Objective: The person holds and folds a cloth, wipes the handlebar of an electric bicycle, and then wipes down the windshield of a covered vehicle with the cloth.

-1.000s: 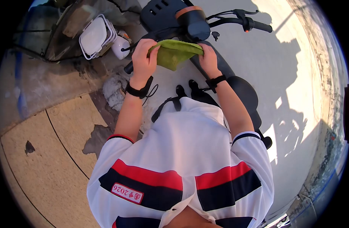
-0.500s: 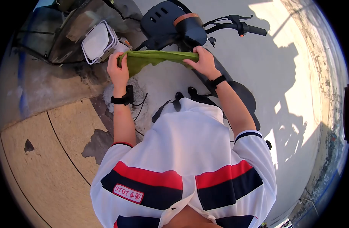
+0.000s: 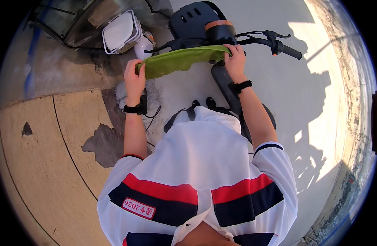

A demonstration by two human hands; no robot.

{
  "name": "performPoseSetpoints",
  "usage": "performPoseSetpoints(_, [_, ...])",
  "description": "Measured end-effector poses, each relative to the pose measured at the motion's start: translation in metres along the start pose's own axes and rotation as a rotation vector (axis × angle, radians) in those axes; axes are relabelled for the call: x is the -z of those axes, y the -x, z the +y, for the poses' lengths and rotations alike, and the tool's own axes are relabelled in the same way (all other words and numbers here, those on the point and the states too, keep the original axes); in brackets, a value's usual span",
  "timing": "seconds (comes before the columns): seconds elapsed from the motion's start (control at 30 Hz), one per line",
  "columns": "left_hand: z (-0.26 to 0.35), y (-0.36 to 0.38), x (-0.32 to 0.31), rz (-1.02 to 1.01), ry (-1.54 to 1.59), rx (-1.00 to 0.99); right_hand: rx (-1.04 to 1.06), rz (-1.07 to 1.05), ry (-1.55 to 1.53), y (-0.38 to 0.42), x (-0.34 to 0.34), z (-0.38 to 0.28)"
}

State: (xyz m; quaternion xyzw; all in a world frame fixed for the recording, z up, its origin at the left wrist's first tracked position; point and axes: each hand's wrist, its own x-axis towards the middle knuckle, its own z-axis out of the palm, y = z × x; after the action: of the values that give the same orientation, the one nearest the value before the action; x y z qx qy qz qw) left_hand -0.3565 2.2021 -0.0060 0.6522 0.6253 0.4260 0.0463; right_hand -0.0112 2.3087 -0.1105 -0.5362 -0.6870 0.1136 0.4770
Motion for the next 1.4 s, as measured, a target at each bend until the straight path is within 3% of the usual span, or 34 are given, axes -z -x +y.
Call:
performPoseSetpoints(0.13, [0.008,0.011,-0.007,-0.098,-0.005,0.114,-0.058,0.005,-0.033,-0.003,-0.007,0.006])
performPoseSetpoints(0.4, [0.027,0.018,-0.032,-0.172,-0.088,0.046,-0.329,-0.099,0.002,0.02,0.006,0.034])
performPoseSetpoints(0.9, [0.077,0.02,-0.076,-0.386,0.12,-0.127,-0.447,0.066,0.08,0.094,0.103,0.051])
performPoseSetpoints(1.03, [0.078,0.046,-0.062,-0.375,0.149,-0.187,-0.454,0.151,0.044,0.121,0.118,0.031])
performPoseSetpoints(1.2, [0.062,0.103,-0.011,-0.344,0.163,-0.092,-0.341,0.193,0.017,0.169,0.121,-0.006])
performPoseSetpoints(1.4, [0.05,0.171,0.03,-0.329,0.181,0.039,-0.418,0.044,0.066,0.237,0.146,-0.059])
